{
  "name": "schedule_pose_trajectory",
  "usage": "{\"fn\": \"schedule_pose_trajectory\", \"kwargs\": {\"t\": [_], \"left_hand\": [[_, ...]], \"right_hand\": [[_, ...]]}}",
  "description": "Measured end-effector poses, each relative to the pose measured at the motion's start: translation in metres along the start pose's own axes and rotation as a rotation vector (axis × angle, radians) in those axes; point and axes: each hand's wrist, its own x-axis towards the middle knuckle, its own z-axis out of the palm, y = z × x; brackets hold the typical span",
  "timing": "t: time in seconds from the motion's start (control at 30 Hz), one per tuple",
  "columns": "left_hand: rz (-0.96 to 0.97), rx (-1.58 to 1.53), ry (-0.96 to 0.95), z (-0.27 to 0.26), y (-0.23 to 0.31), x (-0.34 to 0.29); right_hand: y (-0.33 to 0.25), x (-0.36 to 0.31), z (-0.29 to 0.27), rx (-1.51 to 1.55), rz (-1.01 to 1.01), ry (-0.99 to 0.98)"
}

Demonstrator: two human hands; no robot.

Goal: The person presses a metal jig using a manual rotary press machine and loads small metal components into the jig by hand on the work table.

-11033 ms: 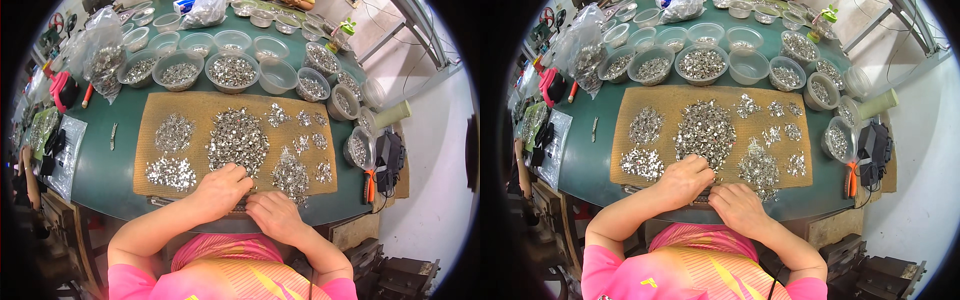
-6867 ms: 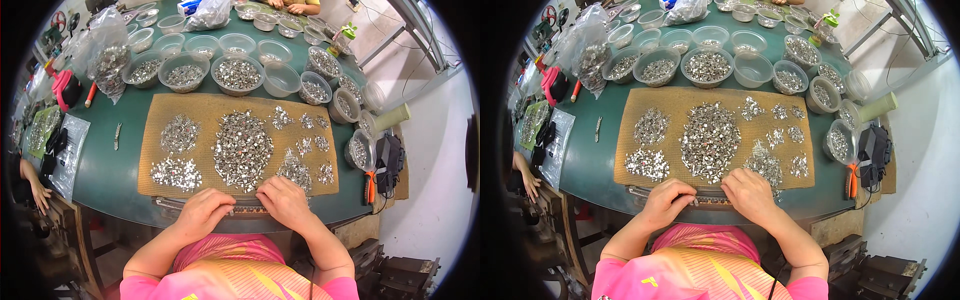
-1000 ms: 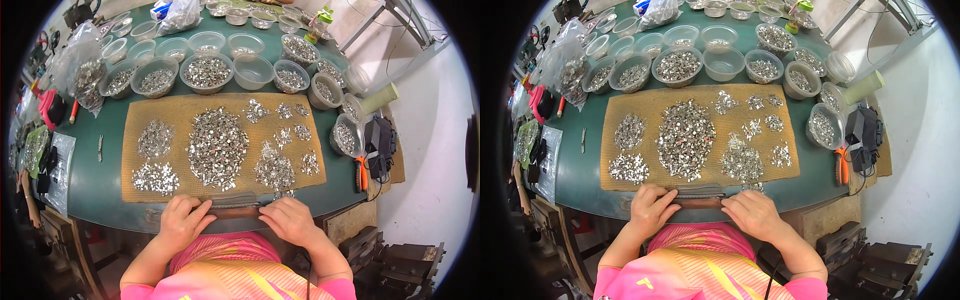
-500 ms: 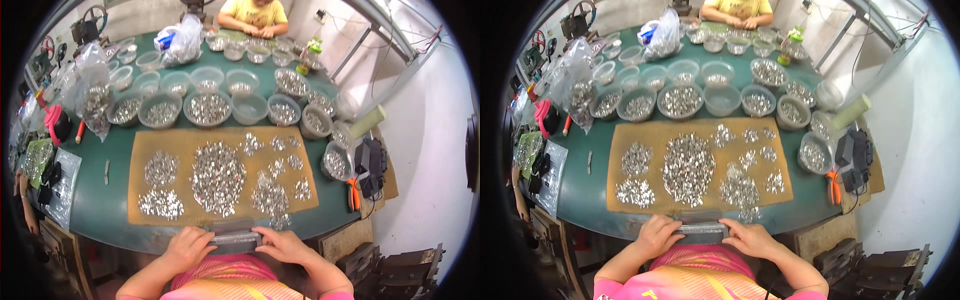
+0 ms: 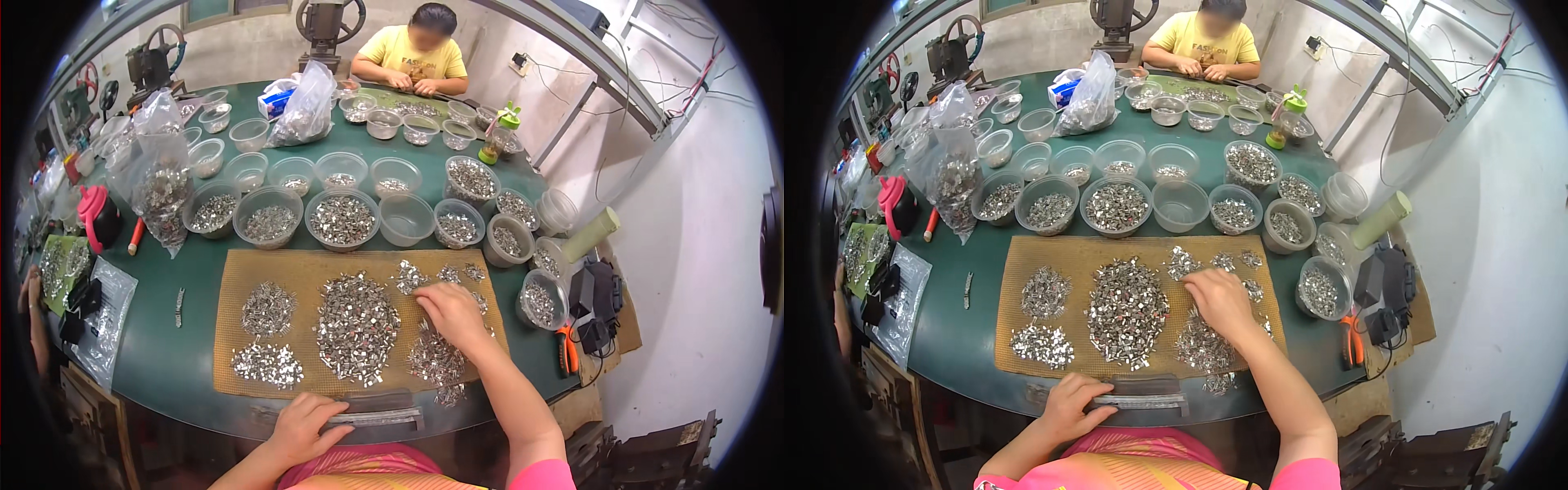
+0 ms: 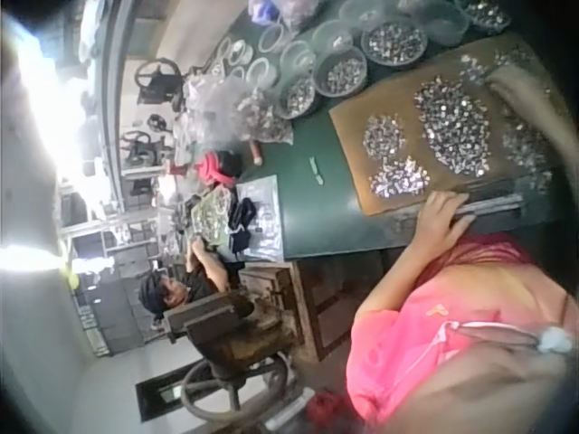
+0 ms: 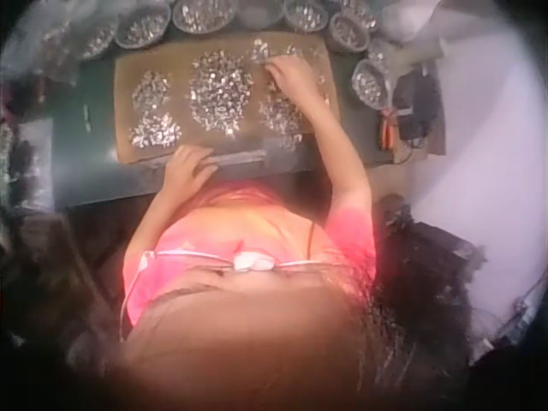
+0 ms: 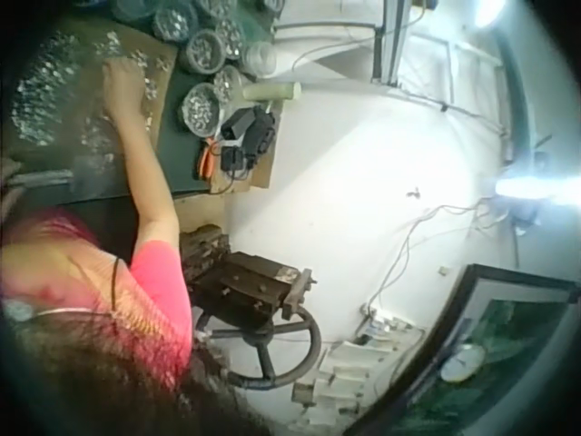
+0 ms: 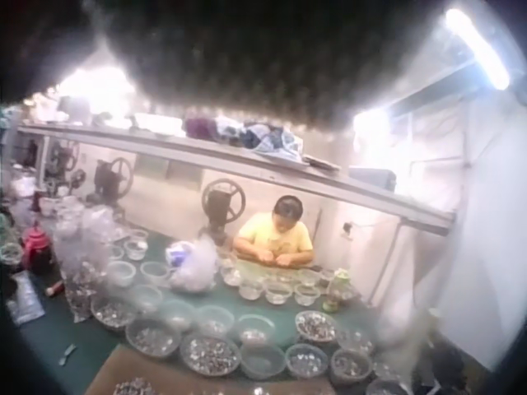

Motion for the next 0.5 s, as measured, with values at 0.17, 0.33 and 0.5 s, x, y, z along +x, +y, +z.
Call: {"fn": "schedule_pose_trajectory", "kwargs": {"t": [0.17,0.33,0.5], "left_hand": [[-0.019,-0.011,0.002,-0.002,-0.001,0.0],[-0.022,-0.022,0.002,-0.004,0.0,0.003],[-0.014,-0.032,-0.01,-0.003,0.0,0.003]], "right_hand": [[-0.008,0.022,0.018,-0.194,0.064,-0.029],[-0.001,0.02,0.023,-0.154,0.013,0.028],[0.0,0.007,0.014,-0.266,-0.234,0.092]]}}
